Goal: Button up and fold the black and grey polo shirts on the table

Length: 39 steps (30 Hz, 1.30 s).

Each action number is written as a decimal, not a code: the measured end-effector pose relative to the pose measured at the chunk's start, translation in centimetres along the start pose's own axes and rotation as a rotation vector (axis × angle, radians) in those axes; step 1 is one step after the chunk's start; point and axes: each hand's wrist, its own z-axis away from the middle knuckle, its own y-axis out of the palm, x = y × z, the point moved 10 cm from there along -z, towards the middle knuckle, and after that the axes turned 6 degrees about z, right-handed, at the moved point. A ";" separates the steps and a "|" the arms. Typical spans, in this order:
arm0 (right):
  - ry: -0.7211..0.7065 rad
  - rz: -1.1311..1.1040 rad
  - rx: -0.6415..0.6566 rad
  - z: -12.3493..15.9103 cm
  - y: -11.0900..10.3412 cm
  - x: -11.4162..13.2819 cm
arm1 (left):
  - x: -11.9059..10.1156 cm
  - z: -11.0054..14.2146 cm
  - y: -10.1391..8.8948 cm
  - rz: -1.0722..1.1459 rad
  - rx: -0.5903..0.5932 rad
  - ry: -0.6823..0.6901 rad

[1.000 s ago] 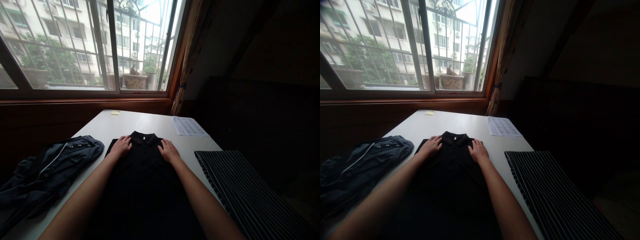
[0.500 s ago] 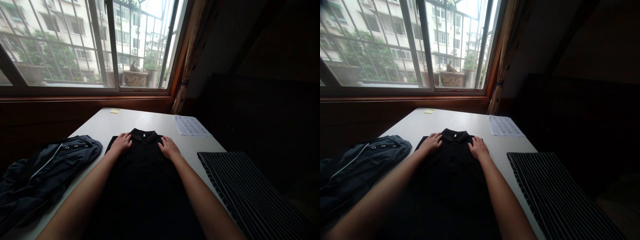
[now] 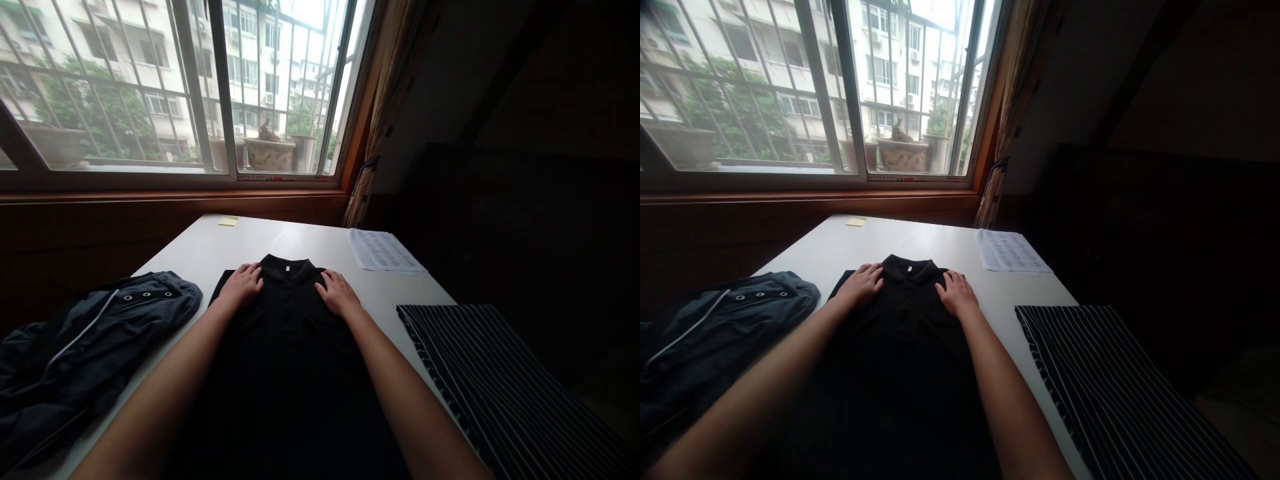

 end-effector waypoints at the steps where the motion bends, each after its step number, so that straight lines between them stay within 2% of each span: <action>1: -0.002 -0.002 0.000 0.0 0.0 0.0 | -0.1 0.0 -0.1 0.003 -0.003 0.000; 7: -0.011 -0.010 -0.005 0.0 -0.3 0.0 | -0.4 0.4 -1.4 0.018 -0.059 -0.036; 11: -0.012 -0.008 -0.017 0.1 -0.6 0.0 | -0.7 1.2 -3.7 0.046 -0.143 -0.071; 13: -0.012 -0.008 -0.021 0.2 -0.8 0.1 | -1.5 1.8 -5.2 0.059 -0.180 -0.066; 15: -0.013 -0.008 -0.023 0.2 -0.9 0.1 | -3.6 2.3 -6.7 0.091 -0.209 -0.007; 18: -0.014 -0.007 -0.024 0.3 -0.9 0.2 | -9.1 4.0 -7.7 0.170 -0.164 0.216; 21: -0.021 0.000 -0.031 0.4 -1.0 0.4 | -15.0 7.4 -6.2 0.254 0.042 0.454; 24: -0.035 0.018 -0.039 0.4 -1.1 0.5 | -18.0 11.1 -4.3 0.337 0.197 0.522; 27: -0.047 0.045 -0.050 0.5 -1.2 0.7 | -18.5 13.6 -3.3 0.348 0.246 0.500; 30: -0.058 0.078 -0.064 0.8 -1.6 1.2 | -18.3 15.2 -3.4 0.328 0.279 0.473; 36: -0.065 0.145 -0.106 1.8 -3.5 3.0 | -18.9 19.1 -5.4 0.338 0.306 0.482; 39: -0.064 0.162 -0.136 3.7 -4.6 3.6 | -18.8 21.2 -6.2 0.340 0.319 0.465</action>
